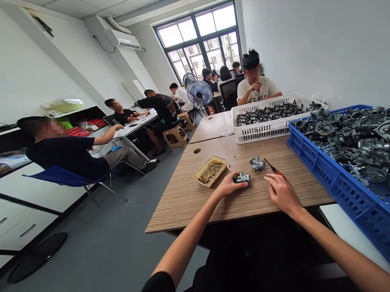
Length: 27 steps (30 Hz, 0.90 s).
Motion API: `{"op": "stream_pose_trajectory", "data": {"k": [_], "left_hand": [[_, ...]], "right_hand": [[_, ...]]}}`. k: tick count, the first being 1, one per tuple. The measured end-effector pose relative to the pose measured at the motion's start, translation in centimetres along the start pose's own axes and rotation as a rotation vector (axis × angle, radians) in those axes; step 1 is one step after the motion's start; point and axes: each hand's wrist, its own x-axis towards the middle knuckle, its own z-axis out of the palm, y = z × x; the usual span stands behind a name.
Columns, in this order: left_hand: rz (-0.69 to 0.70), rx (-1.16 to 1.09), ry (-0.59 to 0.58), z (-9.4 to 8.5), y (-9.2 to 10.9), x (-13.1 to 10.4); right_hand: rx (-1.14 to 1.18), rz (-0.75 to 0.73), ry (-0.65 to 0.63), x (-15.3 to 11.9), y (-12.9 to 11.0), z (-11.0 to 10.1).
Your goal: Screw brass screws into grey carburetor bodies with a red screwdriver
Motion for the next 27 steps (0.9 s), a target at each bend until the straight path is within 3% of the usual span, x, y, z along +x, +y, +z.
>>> {"op": "stream_pose_trajectory", "data": {"k": [2, 4, 9, 13, 16, 21, 27], "left_hand": [[0.014, -0.042, 0.114, 1.4, 0.1, -0.1], [0.048, -0.076, 0.224, 2.8, 0.4, -0.3], [0.136, -0.058, 0.401, 5.7, 1.4, -0.7], [0.127, -0.042, 0.466, 6.6, 1.8, -0.7], [0.13, -0.033, 0.478, 6.7, 1.7, -0.7], [0.18, -0.024, 0.467, 6.5, 1.5, -1.1], [0.249, -0.031, 0.453, 6.5, 1.3, -1.6]], "right_hand": [[-0.112, 0.109, 0.109, 0.3, 0.6, -0.4], [-0.231, 0.237, 0.123, 0.7, 1.5, -0.9], [-0.414, 0.357, -0.129, 1.2, 2.8, -2.4], [-0.348, 0.481, -0.169, 1.9, 2.9, -3.8], [-0.191, 0.58, -0.125, 2.8, 3.3, -5.0], [0.072, 0.417, -0.06, 4.4, 2.9, -8.4], [0.222, 0.219, -0.163, 4.9, -0.4, -12.8]]}}
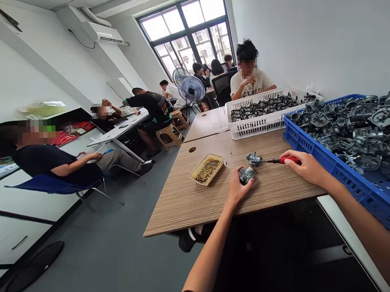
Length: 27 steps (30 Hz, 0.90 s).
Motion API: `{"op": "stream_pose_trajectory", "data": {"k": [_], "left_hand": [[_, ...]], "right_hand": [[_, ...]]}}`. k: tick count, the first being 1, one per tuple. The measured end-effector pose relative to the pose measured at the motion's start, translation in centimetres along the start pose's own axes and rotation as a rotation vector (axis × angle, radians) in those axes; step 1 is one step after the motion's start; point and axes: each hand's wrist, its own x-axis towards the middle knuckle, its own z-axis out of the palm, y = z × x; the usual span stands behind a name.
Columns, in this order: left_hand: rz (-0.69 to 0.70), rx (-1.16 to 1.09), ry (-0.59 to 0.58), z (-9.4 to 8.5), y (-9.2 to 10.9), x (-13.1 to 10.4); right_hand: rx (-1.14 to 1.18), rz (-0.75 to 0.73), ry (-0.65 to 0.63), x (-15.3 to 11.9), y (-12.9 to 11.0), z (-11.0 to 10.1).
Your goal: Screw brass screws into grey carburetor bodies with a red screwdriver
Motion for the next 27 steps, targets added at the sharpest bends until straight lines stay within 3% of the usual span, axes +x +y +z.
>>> {"op": "stream_pose_trajectory", "data": {"k": [4, 11, 27], "left_hand": [[0.005, 0.006, 0.007, 0.1, -0.2, -0.1], [-0.008, 0.012, 0.015, 0.2, -0.3, -0.2], [-0.024, 0.053, 0.005, 0.1, -0.2, -0.3]], "right_hand": [[-0.017, 0.006, -0.113, -0.7, -1.8, -0.7], [-0.057, 0.03, -0.282, -1.2, -3.2, -0.1], [-0.078, 0.008, -0.268, -1.2, -2.9, 1.2]]}}
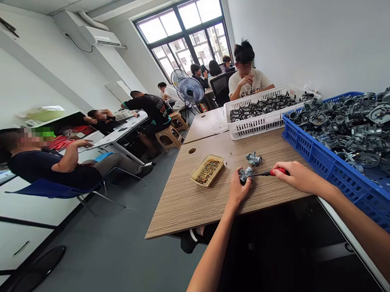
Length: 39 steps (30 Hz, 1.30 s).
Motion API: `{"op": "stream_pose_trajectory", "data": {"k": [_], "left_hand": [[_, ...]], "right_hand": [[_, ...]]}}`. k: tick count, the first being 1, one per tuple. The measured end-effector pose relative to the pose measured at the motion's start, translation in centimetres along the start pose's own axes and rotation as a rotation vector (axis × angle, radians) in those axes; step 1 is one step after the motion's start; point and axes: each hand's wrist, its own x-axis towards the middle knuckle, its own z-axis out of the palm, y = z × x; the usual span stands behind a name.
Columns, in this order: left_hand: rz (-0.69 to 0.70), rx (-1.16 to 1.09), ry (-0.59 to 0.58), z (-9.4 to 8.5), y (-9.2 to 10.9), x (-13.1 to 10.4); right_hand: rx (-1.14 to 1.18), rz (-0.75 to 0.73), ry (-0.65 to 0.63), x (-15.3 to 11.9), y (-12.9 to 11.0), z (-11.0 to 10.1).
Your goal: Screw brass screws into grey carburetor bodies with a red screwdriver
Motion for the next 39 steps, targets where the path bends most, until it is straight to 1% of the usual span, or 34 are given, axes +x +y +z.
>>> {"op": "stream_pose_trajectory", "data": {"k": [5, 11, 18, 22, 25, 27, 30, 32, 35, 37, 39], "left_hand": [[-0.007, -0.007, 0.003, -0.1, 0.2, 0.0], [-0.012, -0.019, 0.009, -0.4, 0.5, 0.0], [-0.024, 0.0, 0.03, -0.3, 0.6, -0.1], [-0.029, 0.008, 0.062, -0.3, 0.6, -0.1], [-0.028, 0.005, 0.058, -0.4, 0.7, 0.0], [-0.03, -0.005, 0.033, -0.4, 0.7, 0.0], [-0.046, -0.022, -0.003, -0.5, 0.8, 0.0], [-0.052, -0.031, -0.013, -0.6, 0.9, -0.1], [-0.05, -0.05, -0.016, -0.6, 0.9, -0.1], [-0.047, -0.057, -0.017, -0.6, 0.9, -0.1], [-0.043, -0.057, -0.018, -0.6, 0.8, 0.0]], "right_hand": [[-0.063, 0.024, 0.023, -0.2, -0.6, 0.1], [-0.142, 0.063, -0.001, -0.8, -1.7, -0.1], [-0.162, 0.049, -0.05, -0.9, -1.9, -0.1], [-0.144, 0.031, -0.065, -0.8, -1.7, 0.1], [-0.123, 0.02, -0.015, -0.9, -1.4, 0.4], [-0.099, -0.006, 0.033, -1.0, -1.1, 0.6], [-0.067, -0.03, 0.063, -1.0, -0.9, 0.8], [-0.079, -0.017, 0.077, -0.8, -1.0, 1.0], [-0.165, 0.039, 0.1, -0.6, -1.3, 1.1], [-0.236, 0.08, 0.101, -0.6, -1.6, 1.1], [-0.251, 0.082, 0.089, -0.7, -1.8, 1.1]]}}
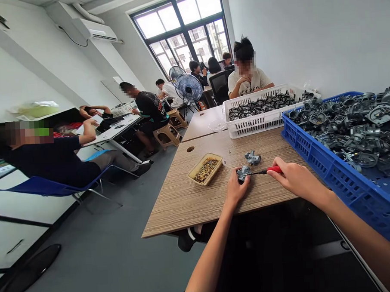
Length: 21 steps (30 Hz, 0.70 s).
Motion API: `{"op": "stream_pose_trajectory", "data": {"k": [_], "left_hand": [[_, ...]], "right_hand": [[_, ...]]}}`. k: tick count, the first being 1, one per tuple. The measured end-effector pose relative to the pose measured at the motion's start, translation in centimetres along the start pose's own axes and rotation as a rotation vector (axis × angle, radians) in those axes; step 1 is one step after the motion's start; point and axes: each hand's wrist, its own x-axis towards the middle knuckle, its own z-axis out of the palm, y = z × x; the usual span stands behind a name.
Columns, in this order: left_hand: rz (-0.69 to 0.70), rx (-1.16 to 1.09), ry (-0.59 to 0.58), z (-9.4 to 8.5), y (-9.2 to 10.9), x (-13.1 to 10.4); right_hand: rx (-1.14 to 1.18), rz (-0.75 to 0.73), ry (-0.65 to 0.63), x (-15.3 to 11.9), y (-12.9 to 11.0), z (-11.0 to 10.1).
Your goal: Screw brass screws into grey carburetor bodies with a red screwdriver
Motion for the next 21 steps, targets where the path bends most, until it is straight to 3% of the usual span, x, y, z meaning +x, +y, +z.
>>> {"op": "stream_pose_trajectory", "data": {"k": [6, 13, 18, 21], "left_hand": [[0.002, 0.021, 0.001, 0.1, -0.17, 0.0], [0.008, 0.011, 0.002, 0.08, 0.02, -0.05], [0.004, 0.011, -0.002, 0.08, 0.08, 0.01], [0.003, 0.015, 0.003, 0.11, 0.1, 0.0]], "right_hand": [[0.118, -0.098, -0.011, -0.3, 0.23, 0.0], [-0.027, 0.004, 0.004, -0.1, -0.36, 0.42], [0.071, -0.096, 0.001, -0.4, -0.42, 0.35], [0.018, -0.066, -0.005, -0.42, -0.64, 0.28]]}}
